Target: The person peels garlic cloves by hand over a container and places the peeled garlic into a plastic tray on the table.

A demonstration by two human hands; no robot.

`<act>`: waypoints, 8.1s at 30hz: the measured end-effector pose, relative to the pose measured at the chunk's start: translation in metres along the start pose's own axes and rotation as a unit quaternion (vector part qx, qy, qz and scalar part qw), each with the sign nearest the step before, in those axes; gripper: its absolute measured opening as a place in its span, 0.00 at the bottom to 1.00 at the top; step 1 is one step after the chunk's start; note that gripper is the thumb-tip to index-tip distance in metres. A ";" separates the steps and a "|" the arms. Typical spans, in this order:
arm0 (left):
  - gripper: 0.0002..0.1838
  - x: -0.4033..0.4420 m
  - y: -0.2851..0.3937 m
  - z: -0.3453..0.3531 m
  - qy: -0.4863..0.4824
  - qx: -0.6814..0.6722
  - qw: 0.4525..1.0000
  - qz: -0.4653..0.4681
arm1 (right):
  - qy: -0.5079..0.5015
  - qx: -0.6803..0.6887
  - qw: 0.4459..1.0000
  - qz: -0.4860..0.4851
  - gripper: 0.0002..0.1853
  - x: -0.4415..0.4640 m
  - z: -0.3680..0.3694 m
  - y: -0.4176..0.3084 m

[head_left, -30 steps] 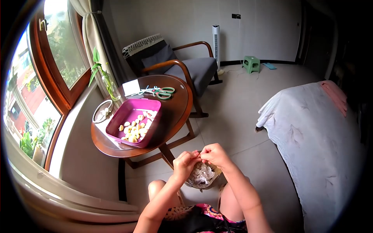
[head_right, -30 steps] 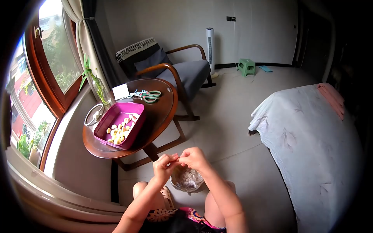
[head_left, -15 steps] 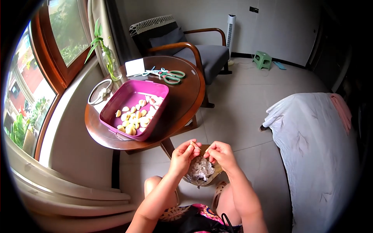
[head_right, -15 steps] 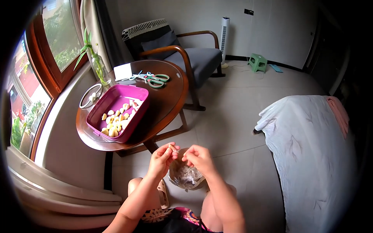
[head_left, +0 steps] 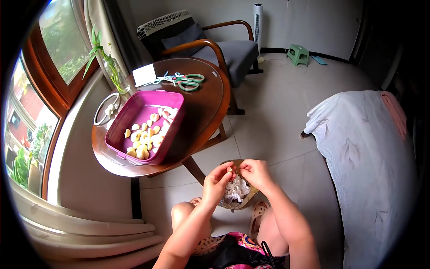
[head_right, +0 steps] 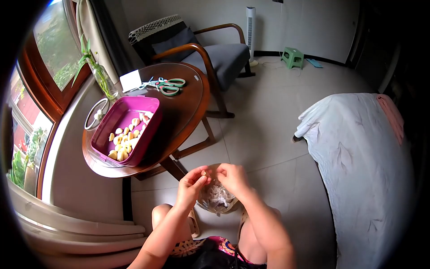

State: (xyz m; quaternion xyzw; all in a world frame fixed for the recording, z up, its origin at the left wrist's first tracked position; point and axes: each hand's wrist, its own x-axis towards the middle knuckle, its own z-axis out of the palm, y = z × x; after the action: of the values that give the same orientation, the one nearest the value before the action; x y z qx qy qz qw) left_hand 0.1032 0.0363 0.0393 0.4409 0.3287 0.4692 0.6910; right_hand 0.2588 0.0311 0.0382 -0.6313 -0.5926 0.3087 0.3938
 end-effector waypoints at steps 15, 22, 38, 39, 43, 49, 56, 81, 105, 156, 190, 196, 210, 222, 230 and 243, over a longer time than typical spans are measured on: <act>0.14 0.005 -0.017 0.012 0.005 0.206 0.975 0.089 | -0.056 0.214 0.974 0.046 0.05 -0.012 -0.017 -0.012; 0.15 0.002 -0.006 0.015 -0.013 0.376 0.901 0.216 | -0.092 0.212 0.972 0.043 0.02 -0.010 -0.018 -0.001; 0.15 0.005 -0.002 0.009 -0.018 0.309 0.934 0.180 | -0.071 0.267 0.958 0.081 0.05 -0.013 -0.015 -0.020; 0.15 0.005 0.001 0.010 -0.015 0.309 0.934 0.177 | -0.074 0.259 0.960 0.075 0.05 -0.012 -0.015 -0.020; 0.17 0.004 -0.003 0.003 -0.007 0.387 0.900 0.202 | -0.089 0.266 0.957 0.077 0.04 -0.010 -0.015 -0.023; 0.12 0.001 0.001 0.010 0.001 0.410 0.880 0.241 | -0.118 0.272 0.952 0.071 0.03 -0.008 -0.016 -0.015; 0.15 0.000 -0.001 0.009 -0.018 0.417 0.869 0.265 | -0.105 0.254 0.960 0.058 0.03 -0.008 -0.015 -0.014; 0.12 0.005 -0.006 -0.001 0.035 -0.126 0.991 0.026 | -0.001 0.053 0.997 0.047 0.09 -0.002 -0.009 -0.001; 0.12 0.004 -0.004 0.001 0.033 0.113 0.990 0.080 | -0.052 0.287 0.955 0.048 0.06 -0.008 -0.011 -0.024; 0.10 -0.003 -0.001 0.012 0.020 0.366 0.897 0.246 | -0.040 0.181 0.983 -0.012 0.01 -0.017 -0.009 -0.011; 0.12 0.005 -0.005 0.003 -0.010 -0.226 0.974 -0.023 | 0.059 0.275 0.959 -0.027 0.02 -0.014 -0.011 -0.028; 0.12 0.004 -0.016 0.005 -0.014 -0.060 0.997 0.052 | 0.068 0.080 0.985 -0.139 0.06 -0.019 -0.008 -0.049; 0.13 0.004 -0.011 0.007 -0.027 -0.197 0.980 0.007 | 0.000 0.322 0.945 0.053 0.04 -0.017 -0.007 -0.028; 0.11 0.001 -0.013 0.002 -0.032 -0.247 0.967 -0.051 | -0.112 0.316 0.942 0.011 0.05 -0.020 -0.004 -0.024; 0.12 0.005 -0.016 -0.007 -0.037 -0.254 0.965 -0.058 | -0.144 0.426 0.886 0.113 0.04 -0.017 -0.002 -0.028; 0.17 0.005 -0.007 -0.001 0.026 -0.111 0.993 -0.025 | -0.068 -0.136 0.988 0.006 0.05 0.004 0.013 0.023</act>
State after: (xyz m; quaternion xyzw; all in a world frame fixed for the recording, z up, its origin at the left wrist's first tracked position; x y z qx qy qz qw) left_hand 0.1065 0.0403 0.0322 0.3411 0.3035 0.4969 0.7380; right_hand 0.2599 0.0375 0.0118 -0.6599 -0.6509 0.2697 0.2611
